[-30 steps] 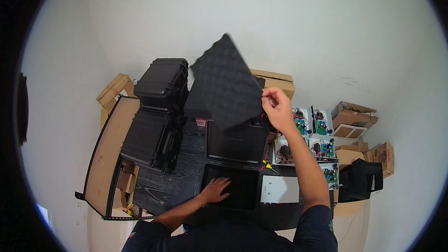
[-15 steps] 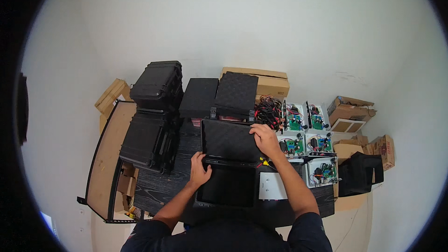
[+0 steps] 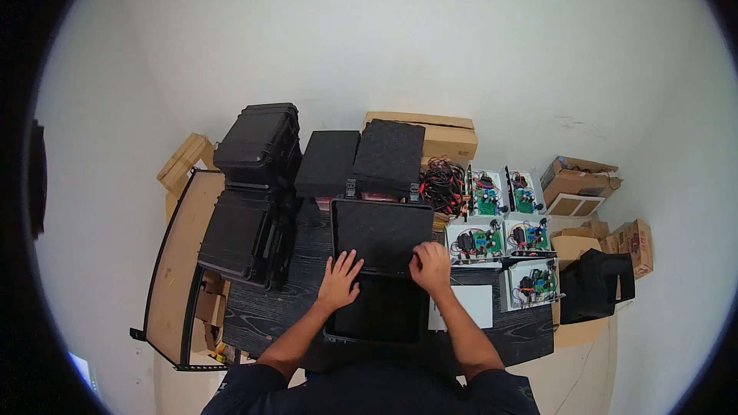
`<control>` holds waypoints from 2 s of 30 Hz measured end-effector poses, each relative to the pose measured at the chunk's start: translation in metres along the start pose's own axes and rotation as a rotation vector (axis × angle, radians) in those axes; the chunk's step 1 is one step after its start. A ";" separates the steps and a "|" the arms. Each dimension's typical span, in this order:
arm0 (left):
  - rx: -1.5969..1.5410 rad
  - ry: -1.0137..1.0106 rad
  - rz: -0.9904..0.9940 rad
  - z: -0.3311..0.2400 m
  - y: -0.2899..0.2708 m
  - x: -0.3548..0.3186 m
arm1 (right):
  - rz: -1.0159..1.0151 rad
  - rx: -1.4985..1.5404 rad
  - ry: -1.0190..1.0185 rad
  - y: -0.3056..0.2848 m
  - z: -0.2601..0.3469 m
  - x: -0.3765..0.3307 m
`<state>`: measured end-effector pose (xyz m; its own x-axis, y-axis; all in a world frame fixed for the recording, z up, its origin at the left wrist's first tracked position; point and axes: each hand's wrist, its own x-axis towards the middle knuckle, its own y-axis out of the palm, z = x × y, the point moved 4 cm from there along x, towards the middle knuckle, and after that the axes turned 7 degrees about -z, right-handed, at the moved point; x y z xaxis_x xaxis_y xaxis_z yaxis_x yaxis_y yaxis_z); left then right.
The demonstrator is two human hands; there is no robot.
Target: The person opens a black hard-shell case and places a white rectangular electronic device inside. They then retrieve a bundle of red and black wires, untangle them, and carefully arrange them within the case alongside the device. The person closes the case to complete the packing process.
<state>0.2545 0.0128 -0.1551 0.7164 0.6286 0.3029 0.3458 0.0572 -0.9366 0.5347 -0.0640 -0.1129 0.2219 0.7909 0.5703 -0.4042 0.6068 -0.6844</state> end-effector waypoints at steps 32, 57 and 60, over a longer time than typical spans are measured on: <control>-0.107 -0.046 0.020 0.004 0.000 -0.004 | 0.078 0.021 -0.405 0.062 0.150 0.094; -0.409 -0.205 -0.364 0.018 -0.011 -0.008 | 0.060 0.059 0.101 0.042 0.030 -0.042; -0.393 -0.186 -0.378 0.020 -0.010 -0.008 | -0.036 0.106 0.039 0.023 0.030 -0.036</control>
<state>0.2336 0.0226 -0.1514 0.3932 0.7482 0.5344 0.7815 0.0342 -0.6230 0.4907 -0.0813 -0.1357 0.2710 0.7727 0.5740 -0.4867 0.6244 -0.6109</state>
